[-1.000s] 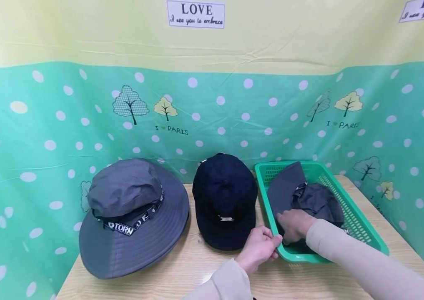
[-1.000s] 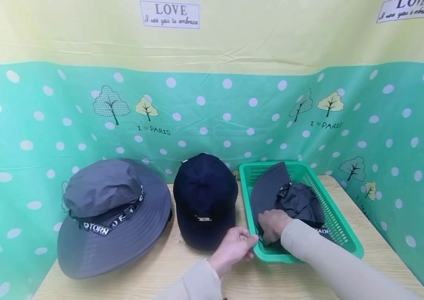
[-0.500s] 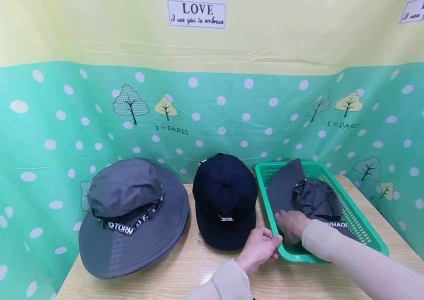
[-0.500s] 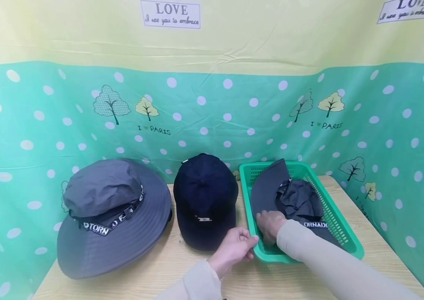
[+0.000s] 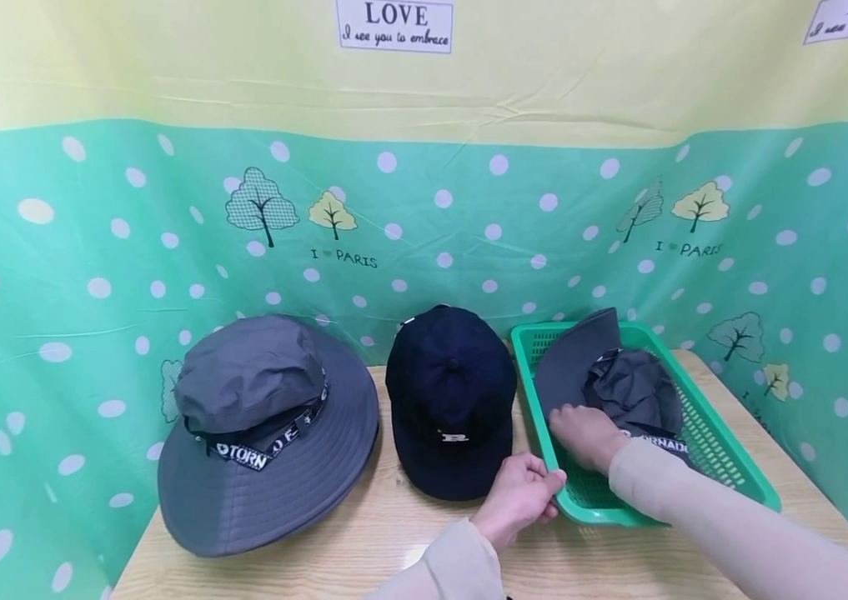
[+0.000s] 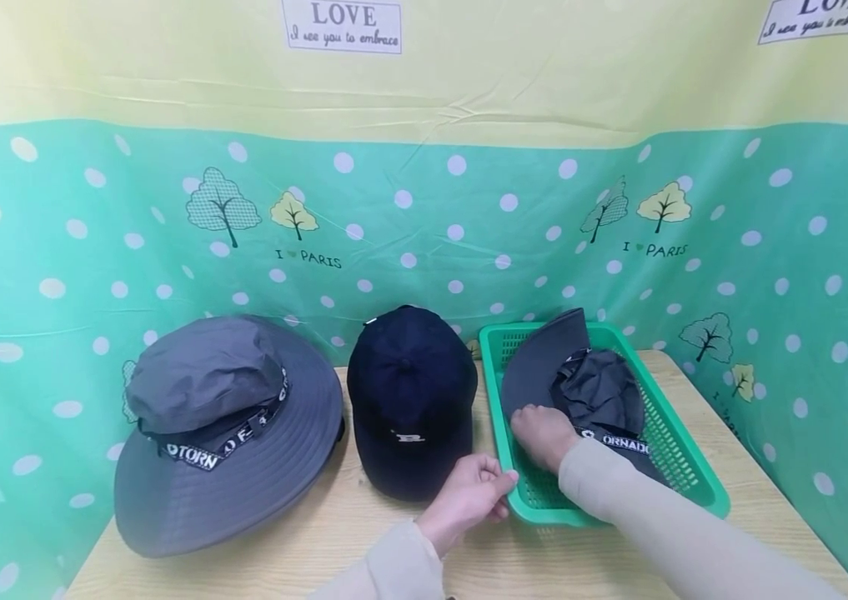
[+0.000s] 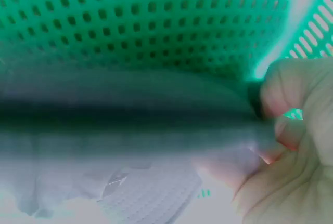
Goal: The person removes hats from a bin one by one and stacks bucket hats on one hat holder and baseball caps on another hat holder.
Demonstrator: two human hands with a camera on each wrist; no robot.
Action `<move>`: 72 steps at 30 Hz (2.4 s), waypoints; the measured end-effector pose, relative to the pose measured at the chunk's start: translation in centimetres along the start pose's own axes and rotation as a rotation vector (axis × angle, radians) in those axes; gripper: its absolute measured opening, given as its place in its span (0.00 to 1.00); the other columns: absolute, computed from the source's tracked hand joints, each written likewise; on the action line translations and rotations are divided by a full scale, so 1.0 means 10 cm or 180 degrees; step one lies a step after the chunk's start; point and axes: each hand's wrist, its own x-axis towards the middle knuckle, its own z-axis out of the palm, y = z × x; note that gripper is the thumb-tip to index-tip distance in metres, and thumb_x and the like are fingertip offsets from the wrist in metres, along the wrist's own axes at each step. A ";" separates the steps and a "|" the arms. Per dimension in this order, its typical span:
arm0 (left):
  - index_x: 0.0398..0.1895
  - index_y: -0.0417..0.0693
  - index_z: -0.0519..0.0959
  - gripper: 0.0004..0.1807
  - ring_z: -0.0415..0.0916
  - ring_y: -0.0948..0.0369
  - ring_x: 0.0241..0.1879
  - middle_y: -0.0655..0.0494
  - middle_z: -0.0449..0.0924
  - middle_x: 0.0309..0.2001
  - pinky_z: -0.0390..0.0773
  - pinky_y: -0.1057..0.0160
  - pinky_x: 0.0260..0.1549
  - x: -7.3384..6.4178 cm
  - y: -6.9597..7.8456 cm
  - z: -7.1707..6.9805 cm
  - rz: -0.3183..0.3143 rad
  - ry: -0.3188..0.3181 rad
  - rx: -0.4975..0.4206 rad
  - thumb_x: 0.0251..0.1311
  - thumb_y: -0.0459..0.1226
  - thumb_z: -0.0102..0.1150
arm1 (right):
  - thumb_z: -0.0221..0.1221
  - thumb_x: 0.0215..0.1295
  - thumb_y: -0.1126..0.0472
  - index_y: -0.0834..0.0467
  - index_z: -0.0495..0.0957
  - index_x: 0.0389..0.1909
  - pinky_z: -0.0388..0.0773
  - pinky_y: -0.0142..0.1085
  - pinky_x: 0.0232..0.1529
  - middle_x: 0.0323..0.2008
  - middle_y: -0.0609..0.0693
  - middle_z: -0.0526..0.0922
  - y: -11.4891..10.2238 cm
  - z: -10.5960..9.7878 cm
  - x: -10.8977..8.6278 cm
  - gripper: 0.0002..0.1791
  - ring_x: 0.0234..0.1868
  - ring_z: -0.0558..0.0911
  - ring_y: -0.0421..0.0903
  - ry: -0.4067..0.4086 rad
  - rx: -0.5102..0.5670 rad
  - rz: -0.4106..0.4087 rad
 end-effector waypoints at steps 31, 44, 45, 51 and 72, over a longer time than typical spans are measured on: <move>0.35 0.47 0.69 0.15 0.70 0.65 0.18 0.61 0.73 0.20 0.69 0.66 0.21 0.02 0.08 -0.13 0.0444 -0.0018 0.1078 0.57 0.43 0.65 | 0.54 0.55 0.71 0.60 0.70 0.31 0.66 0.36 0.19 0.24 0.49 0.71 0.32 -1.03 -0.62 0.05 0.20 0.68 0.44 0.1263 0.0900 0.0445; 0.42 0.43 0.72 0.18 0.75 0.60 0.17 0.54 0.77 0.23 0.78 0.65 0.19 0.19 0.42 -0.07 0.0721 -0.0133 -0.0034 0.65 0.49 0.55 | 0.56 0.56 0.68 0.56 0.73 0.34 0.66 0.33 0.21 0.25 0.44 0.71 0.24 -1.16 -0.88 0.06 0.22 0.67 0.40 0.1314 0.0867 0.0305; 0.41 0.44 0.71 0.18 0.75 0.61 0.17 0.53 0.77 0.24 0.78 0.65 0.18 0.21 0.44 -0.04 0.0650 -0.0091 -0.0161 0.65 0.51 0.55 | 0.57 0.56 0.68 0.56 0.73 0.34 0.66 0.33 0.20 0.25 0.44 0.71 0.23 -1.16 -0.90 0.07 0.22 0.67 0.39 0.1308 0.0830 0.0277; 0.38 0.43 0.70 0.22 0.74 0.61 0.15 0.50 0.77 0.22 0.78 0.65 0.17 0.31 0.51 0.07 0.0285 0.0060 -0.0551 0.64 0.54 0.55 | 0.60 0.54 0.68 0.53 0.74 0.33 0.66 0.31 0.19 0.25 0.41 0.72 0.20 -1.11 -0.96 0.08 0.20 0.67 0.36 0.1296 0.0671 0.0141; 0.37 0.37 0.69 0.03 0.82 0.53 0.22 0.40 0.83 0.27 0.83 0.57 0.25 0.45 0.43 0.13 0.0024 0.0102 -0.0974 0.63 0.29 0.45 | 0.62 0.53 0.68 0.48 0.71 0.27 0.61 0.31 0.18 0.22 0.37 0.67 0.11 -0.97 -0.96 0.12 0.19 0.64 0.35 0.0809 0.0709 0.0131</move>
